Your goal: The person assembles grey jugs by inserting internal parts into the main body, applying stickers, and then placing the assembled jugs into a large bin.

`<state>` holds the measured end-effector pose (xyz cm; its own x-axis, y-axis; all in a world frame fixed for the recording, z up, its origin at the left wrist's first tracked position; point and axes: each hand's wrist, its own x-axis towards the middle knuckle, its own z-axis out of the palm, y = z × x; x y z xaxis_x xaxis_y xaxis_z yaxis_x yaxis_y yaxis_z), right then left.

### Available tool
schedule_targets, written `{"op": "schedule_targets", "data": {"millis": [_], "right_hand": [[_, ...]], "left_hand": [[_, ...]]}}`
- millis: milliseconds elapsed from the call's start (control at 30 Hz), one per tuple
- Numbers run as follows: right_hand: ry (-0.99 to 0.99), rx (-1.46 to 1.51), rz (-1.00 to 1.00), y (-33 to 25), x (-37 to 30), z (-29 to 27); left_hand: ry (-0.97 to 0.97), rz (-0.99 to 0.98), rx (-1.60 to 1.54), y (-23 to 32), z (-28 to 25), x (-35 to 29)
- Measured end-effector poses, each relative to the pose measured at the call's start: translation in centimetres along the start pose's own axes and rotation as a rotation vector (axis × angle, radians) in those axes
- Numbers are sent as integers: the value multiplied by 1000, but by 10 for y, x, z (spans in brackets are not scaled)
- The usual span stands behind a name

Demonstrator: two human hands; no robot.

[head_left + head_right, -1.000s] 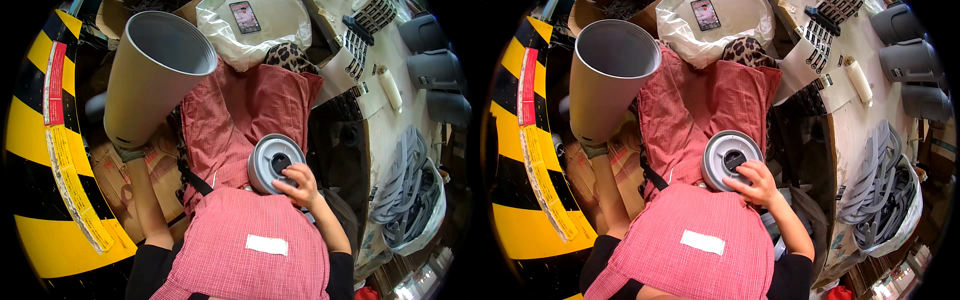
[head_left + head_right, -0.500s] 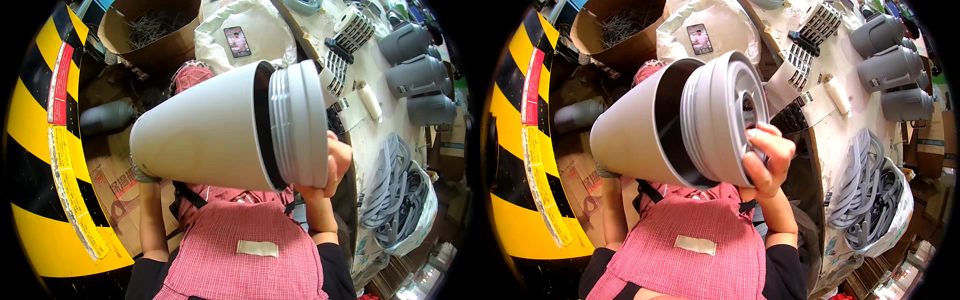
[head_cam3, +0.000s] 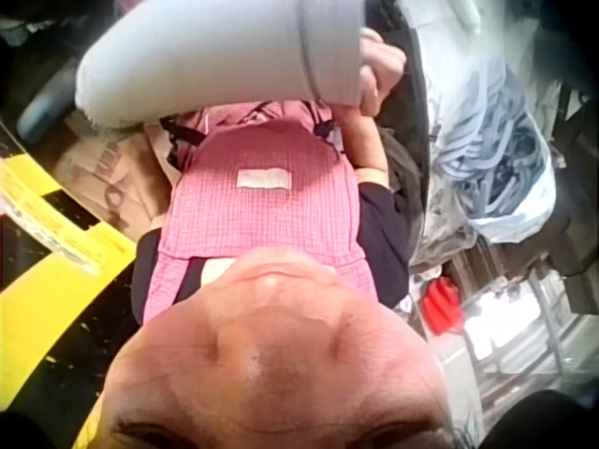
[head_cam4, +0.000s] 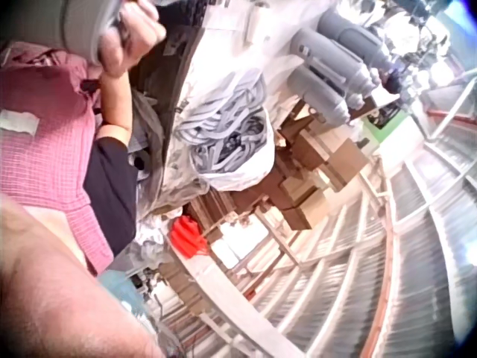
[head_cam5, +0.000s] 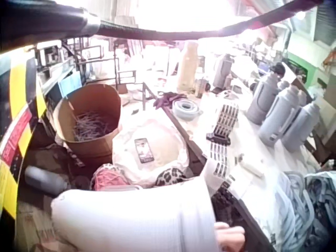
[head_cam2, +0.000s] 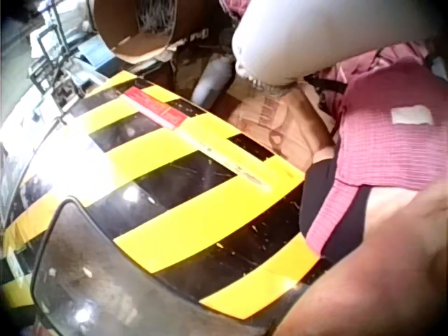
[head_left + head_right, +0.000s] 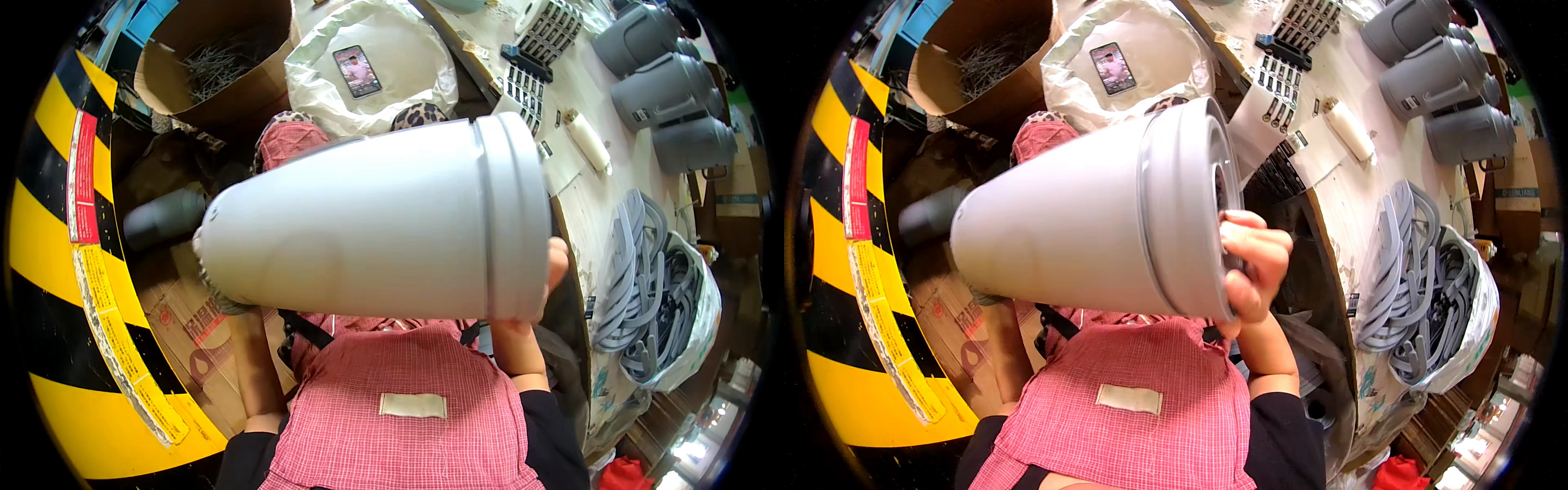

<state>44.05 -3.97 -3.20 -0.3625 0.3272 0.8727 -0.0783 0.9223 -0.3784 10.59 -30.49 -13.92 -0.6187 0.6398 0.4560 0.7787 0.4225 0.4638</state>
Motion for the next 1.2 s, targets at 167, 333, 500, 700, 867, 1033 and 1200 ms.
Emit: {"op": "schedule_targets", "data": {"millis": [167, 333, 500, 700, 867, 1033, 1200], "right_hand": [[355, 34, 444, 16, -23, 36], [207, 433, 1167, 40, -32, 55], [-145, 395, 1117, 32, -51, 13], [-122, -644, 677, 142, 21, -208], [-522, -1403, 949, 326, -91, -552], [-646, -1485, 1095, 404, -131, -590], [-38, -882, 1226, 328, -95, -596]], "left_hand": [[407, 207, -360, 47, -9, 48], [605, 697, -603, 89, -72, 118], [243, 860, -581, 106, -106, 181], [-270, 928, -494, 147, -83, 189], [-130, 127, -694, 182, -53, 162], [-125, -44, -768, 179, -76, 124], [-88, 30, -869, 168, -83, 107]]}}
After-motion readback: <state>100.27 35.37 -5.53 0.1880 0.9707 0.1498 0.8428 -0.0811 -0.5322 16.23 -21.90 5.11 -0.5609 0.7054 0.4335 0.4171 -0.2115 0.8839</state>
